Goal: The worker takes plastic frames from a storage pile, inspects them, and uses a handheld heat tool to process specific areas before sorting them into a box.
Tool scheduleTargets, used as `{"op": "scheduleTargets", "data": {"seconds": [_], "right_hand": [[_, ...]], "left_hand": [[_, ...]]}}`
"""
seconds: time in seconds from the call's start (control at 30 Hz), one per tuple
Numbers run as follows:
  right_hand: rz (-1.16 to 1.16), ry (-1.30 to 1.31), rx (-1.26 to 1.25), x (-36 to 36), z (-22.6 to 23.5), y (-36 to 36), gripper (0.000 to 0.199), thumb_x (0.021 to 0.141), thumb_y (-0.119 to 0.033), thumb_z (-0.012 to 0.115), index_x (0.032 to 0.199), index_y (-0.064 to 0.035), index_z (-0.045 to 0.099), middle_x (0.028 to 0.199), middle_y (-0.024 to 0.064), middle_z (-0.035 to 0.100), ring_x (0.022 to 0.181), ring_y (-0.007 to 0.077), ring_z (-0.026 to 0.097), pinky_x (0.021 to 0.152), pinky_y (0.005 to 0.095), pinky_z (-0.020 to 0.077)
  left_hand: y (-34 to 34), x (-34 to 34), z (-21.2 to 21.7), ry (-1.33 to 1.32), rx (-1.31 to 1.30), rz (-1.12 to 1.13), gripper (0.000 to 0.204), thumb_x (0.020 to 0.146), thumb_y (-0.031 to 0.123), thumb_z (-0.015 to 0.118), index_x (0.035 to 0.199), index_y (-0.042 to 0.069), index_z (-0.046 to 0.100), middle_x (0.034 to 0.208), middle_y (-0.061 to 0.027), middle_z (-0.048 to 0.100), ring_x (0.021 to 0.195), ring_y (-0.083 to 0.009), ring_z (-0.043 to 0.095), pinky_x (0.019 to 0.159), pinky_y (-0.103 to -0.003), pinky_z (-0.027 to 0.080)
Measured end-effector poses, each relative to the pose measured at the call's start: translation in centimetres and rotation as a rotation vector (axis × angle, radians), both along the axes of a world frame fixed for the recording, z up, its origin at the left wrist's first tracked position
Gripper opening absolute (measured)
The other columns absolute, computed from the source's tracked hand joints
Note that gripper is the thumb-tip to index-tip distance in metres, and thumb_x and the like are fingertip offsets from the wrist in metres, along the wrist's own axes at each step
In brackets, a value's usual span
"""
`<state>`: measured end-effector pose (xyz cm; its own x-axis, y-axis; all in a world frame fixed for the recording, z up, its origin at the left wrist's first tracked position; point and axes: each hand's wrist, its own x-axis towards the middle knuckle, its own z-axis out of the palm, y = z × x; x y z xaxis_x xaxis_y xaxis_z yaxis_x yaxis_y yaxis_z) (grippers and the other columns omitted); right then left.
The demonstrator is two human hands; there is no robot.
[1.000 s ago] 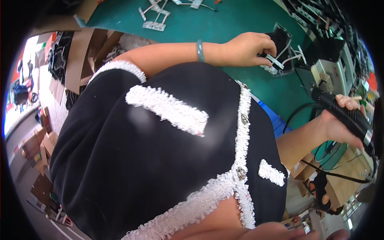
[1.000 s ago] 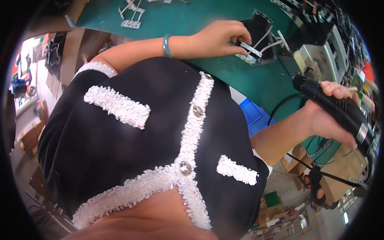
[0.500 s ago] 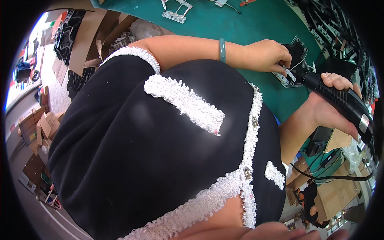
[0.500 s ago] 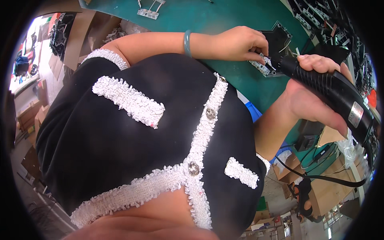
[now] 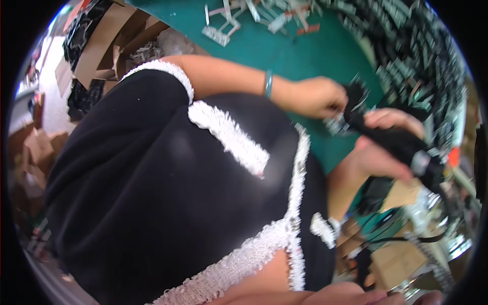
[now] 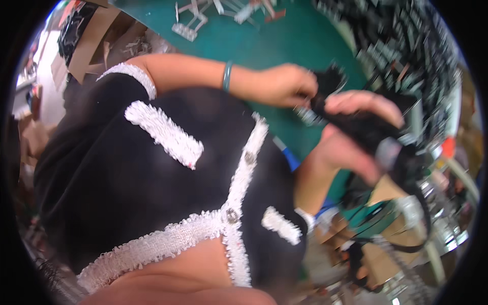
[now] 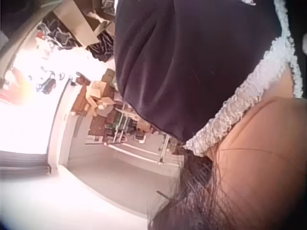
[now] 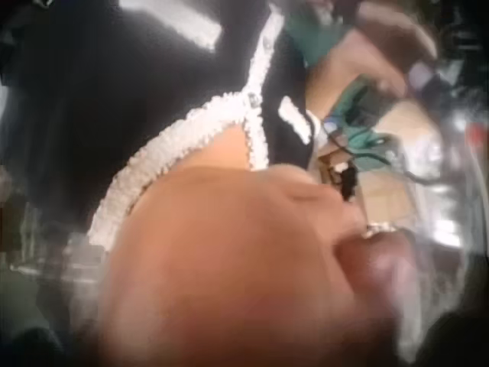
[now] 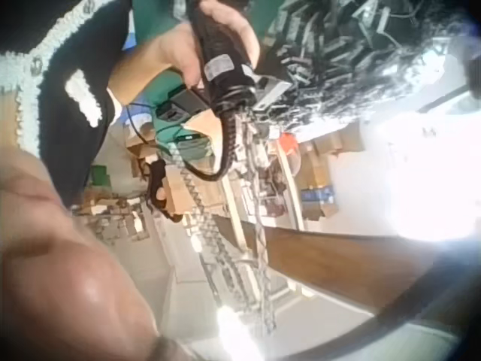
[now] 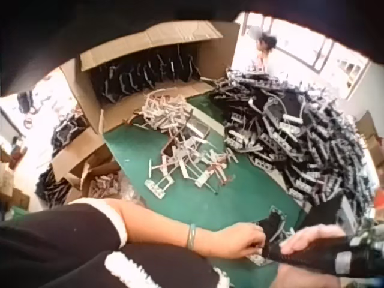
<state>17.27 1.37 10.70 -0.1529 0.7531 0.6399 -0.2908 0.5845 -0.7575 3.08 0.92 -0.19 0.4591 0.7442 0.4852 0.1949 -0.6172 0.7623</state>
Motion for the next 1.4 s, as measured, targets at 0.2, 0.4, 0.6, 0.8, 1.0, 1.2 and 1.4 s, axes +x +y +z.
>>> {"op": "scheduleTargets", "data": {"seconds": [0.2,0.4,0.6,0.8,1.0,1.2,1.4], "right_hand": [[-0.059,0.05,-0.072,-0.6,-0.6,-1.6,0.092,0.069,-0.082,0.048,0.106,0.0024,0.047,0.07,0.011,0.054,0.053,0.0199,0.055,0.048,0.0306,0.0515],[-0.114,-0.053,-0.091,-0.7,-0.3,-1.9,0.092,0.07,-0.084,0.046,0.11,-0.0012,0.047,0.073,0.0086,0.054,0.058,0.0182,0.054,0.055,0.031,0.0505],[0.023,0.329,-0.065,6.8,2.8,-3.5,0.088,0.072,-0.081,0.048,0.115,-0.004,0.047,0.073,0.011,0.056,0.056,0.02,0.054,0.052,0.0305,0.0489],[-0.442,0.201,-0.062,13.4,0.6,-9.1,0.083,0.08,-0.075,0.046,0.114,0.001,0.045,0.07,0.0107,0.053,0.054,0.02,0.054,0.05,0.0306,0.0505],[-0.532,0.121,-0.172,12.4,-2.7,-7.9,0.089,0.076,-0.079,0.045,0.114,0.002,0.043,0.068,0.0089,0.053,0.055,0.0192,0.056,0.053,0.0307,0.0524],[-0.489,0.035,-0.186,12.9,-3.6,-8.8,0.085,0.08,-0.077,0.043,0.118,-0.002,0.041,0.07,0.0022,0.051,0.055,0.011,0.051,0.082,0.0259,0.0517],[-0.445,0.031,-0.037,14.8,-4.1,-7.1,0.074,0.096,-0.06,0.028,0.098,0.0121,0.048,0.065,0.0107,0.052,0.051,0.0176,0.052,0.053,0.0247,0.0506]], "left_hand": [[-1.4,-0.2,0.8,-0.008,-0.104,-0.127,0.018,0.078,0.016,0.068,0.082,0.0,0.06,0.082,-0.0156,0.058,0.08,-0.0349,0.059,0.07,-0.044,0.047],[-1.0,0.1,0.5,0.019,-0.037,-0.119,0.019,0.079,0.016,0.066,0.083,-0.001,0.06,0.083,-0.0155,0.059,0.082,-0.0341,0.059,0.071,-0.044,0.048],[0.2,-1.4,1.8,0.025,-0.039,-0.006,0.017,0.08,0.02,0.068,0.088,0.005,0.066,0.086,-0.0123,0.063,0.084,-0.0314,0.061,0.075,-0.041,0.049],[7.8,-6.9,14.2,-0.256,-0.112,0.061,0.018,0.084,0.019,0.071,0.088,0.001,0.069,0.083,-0.0031,0.067,0.077,-0.0083,0.06,0.069,-0.025,0.049],[22.0,-2.4,23.3,-0.175,0.301,0.294,0.03,0.083,0.035,0.072,0.097,0.008,0.072,0.089,-0.0051,0.071,0.077,-0.0125,0.064,0.071,-0.024,0.05],[39.1,13.5,22.9,0.164,0.467,0.429,0.024,0.078,0.035,0.063,0.091,0.017,0.074,0.088,-0.0083,0.071,0.081,-0.0259,0.068,0.073,-0.039,0.054],[30.7,9.5,19.9,-0.017,0.737,0.4,0.04,0.078,0.049,0.065,0.108,0.023,0.07,0.109,-0.0014,0.065,0.112,-0.0229,0.054,0.094,-0.047,0.037]]}}
